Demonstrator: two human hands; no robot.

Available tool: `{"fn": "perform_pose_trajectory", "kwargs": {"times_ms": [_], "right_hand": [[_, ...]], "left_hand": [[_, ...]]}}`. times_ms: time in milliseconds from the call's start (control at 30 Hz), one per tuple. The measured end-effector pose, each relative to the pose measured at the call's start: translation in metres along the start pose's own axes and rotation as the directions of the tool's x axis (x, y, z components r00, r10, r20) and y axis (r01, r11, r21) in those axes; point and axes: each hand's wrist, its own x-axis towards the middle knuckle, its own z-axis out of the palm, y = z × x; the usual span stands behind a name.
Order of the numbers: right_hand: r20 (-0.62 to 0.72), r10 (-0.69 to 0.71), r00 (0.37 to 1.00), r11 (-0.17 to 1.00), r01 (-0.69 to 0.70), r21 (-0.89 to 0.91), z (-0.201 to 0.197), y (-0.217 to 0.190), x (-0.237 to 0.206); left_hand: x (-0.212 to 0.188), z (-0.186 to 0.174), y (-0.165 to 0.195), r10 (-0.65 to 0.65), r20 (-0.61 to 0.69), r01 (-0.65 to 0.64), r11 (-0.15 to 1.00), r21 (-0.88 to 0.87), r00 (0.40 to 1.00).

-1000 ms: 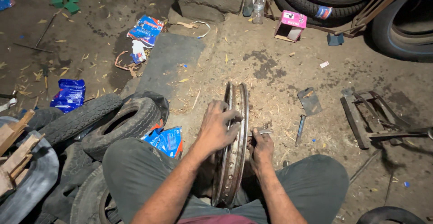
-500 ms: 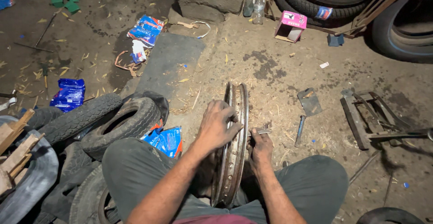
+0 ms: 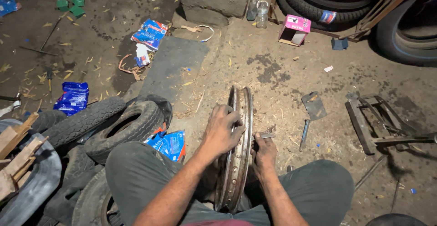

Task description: The person sits on the ground holding a motorcycle wheel rim on their lap and works around its edge with a small hand tool, rotating the wheel to reach different sections. They continue working around the rim throughout the episode, with a tire inner tube lying on the ground nearby.

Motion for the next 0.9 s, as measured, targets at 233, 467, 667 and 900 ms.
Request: {"fn": "perform_pose_trajectory", "kwargs": {"times_ms": [233, 467, 667, 900], "right_hand": [[0.016, -0.016, 1.0, 1.0, 0.016, -0.013, -0.003, 0.004, 0.001], [0.018, -0.024, 1.0, 1.0, 0.024, -0.001, -0.011, 0.012, 0.012], [0.04, -0.035, 0.999, 0.999, 0.034, 0.031, -0.009, 0.013, 0.012], [0.011, -0.028, 1.0, 0.999, 0.029, -0.034, -0.012, 0.012, 0.012]], "left_hand": [[0.0, -0.001, 0.003, 0.033, -0.032, -0.034, 0.999, -0.014, 0.999], [0.003, -0.005, 0.006, 0.05, -0.001, -0.05, 0.998, -0.048, 0.999], [0.001, -0.004, 0.005, 0.037, -0.046, -0.04, 0.998, -0.046, 0.998], [0.003, -0.003, 0.004, 0.01, -0.033, -0.012, 0.998, -0.061, 0.999]]}}
